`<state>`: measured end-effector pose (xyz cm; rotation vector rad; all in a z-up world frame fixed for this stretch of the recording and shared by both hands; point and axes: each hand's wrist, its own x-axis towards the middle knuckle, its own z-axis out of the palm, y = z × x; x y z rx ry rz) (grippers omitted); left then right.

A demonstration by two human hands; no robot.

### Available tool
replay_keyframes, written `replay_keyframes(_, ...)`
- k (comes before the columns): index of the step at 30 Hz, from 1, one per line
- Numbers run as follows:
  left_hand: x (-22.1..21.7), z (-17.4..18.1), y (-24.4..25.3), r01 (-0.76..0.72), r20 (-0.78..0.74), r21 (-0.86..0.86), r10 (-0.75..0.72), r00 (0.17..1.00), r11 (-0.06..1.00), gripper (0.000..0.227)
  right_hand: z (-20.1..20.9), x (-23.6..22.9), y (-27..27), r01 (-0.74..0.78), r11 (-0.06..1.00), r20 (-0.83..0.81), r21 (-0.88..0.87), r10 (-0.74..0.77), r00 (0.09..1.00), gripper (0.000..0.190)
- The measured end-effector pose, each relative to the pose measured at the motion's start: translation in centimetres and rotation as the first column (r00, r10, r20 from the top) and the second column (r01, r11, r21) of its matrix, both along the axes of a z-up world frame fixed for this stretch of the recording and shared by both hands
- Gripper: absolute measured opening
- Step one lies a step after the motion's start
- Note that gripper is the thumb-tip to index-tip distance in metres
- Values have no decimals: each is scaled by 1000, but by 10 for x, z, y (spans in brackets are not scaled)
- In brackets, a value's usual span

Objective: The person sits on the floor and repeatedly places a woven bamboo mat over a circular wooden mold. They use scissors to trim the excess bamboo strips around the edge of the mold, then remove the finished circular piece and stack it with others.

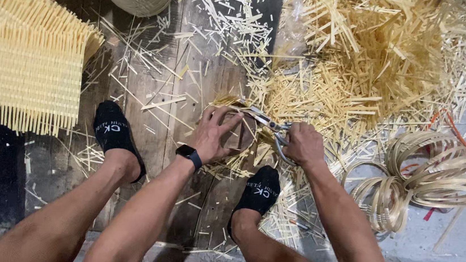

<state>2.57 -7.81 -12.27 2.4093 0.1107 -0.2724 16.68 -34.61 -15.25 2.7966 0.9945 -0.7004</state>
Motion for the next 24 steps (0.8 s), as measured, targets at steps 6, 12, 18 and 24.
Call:
replay_keyframes(6, 10, 3, 4, 109, -36, 56, -107, 994, 992, 113, -6, -4, 23, 15, 998, 28, -63, -14, 1000, 41)
replay_keyframes(12, -12, 13, -35, -84, 180, 200, 48, 983, 976, 107, 3, 1, -6, 66, 997, -76, -36, -69, 995, 43)
replay_keyframes(18, -14, -5, -35, -326, 75, 146, 318, 945, 934, 105, 23, -3, 8, 70, 990, -58, -123, -78, 995, 64)
replay_keyframes(24, -10, -7, -24, -226, 99, 94, 217, 971, 970, 99, 14, -2, 19, 92, 985, -83, -144, -105, 991, 66)
